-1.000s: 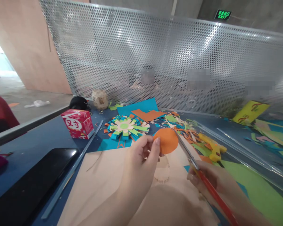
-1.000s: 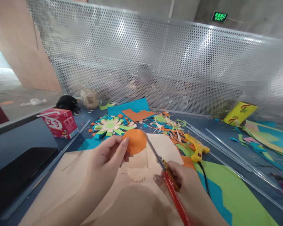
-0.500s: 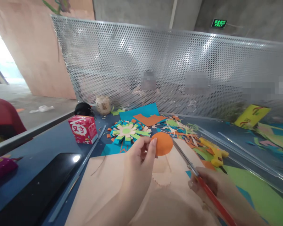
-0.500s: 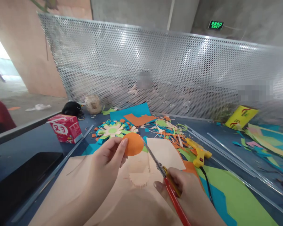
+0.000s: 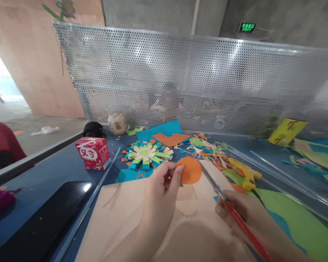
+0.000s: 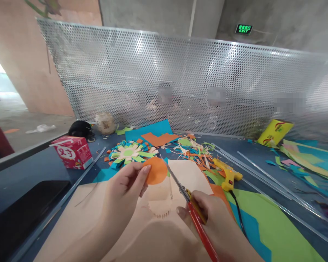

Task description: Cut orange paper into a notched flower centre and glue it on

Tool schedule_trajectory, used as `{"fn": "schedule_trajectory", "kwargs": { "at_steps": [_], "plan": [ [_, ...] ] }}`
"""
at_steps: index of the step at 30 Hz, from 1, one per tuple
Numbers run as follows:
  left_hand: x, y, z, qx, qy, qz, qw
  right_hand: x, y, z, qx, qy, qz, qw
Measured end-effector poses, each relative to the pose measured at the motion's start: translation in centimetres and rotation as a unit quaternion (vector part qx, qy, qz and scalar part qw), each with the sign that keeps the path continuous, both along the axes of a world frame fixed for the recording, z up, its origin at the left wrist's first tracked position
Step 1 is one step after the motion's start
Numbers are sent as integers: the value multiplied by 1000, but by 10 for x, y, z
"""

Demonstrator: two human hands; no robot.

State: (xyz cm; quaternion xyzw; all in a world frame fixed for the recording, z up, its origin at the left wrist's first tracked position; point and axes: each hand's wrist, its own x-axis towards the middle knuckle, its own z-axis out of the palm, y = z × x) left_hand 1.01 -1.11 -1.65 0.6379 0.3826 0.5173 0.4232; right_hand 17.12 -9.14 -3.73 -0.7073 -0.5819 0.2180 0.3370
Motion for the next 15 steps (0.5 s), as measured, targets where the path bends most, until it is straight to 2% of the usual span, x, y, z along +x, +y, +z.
{"fn": "schedule_trajectory", "kwargs": {
  "at_steps": [10,15],
  "plan": [
    [-1,4,2,-14,-63,13,998,2,-1,2,-23,-34,0,999],
    [-2,6,2,-7,-49,17,999,3,-1,-1,-1,-32,-5,999]
  ]
}}
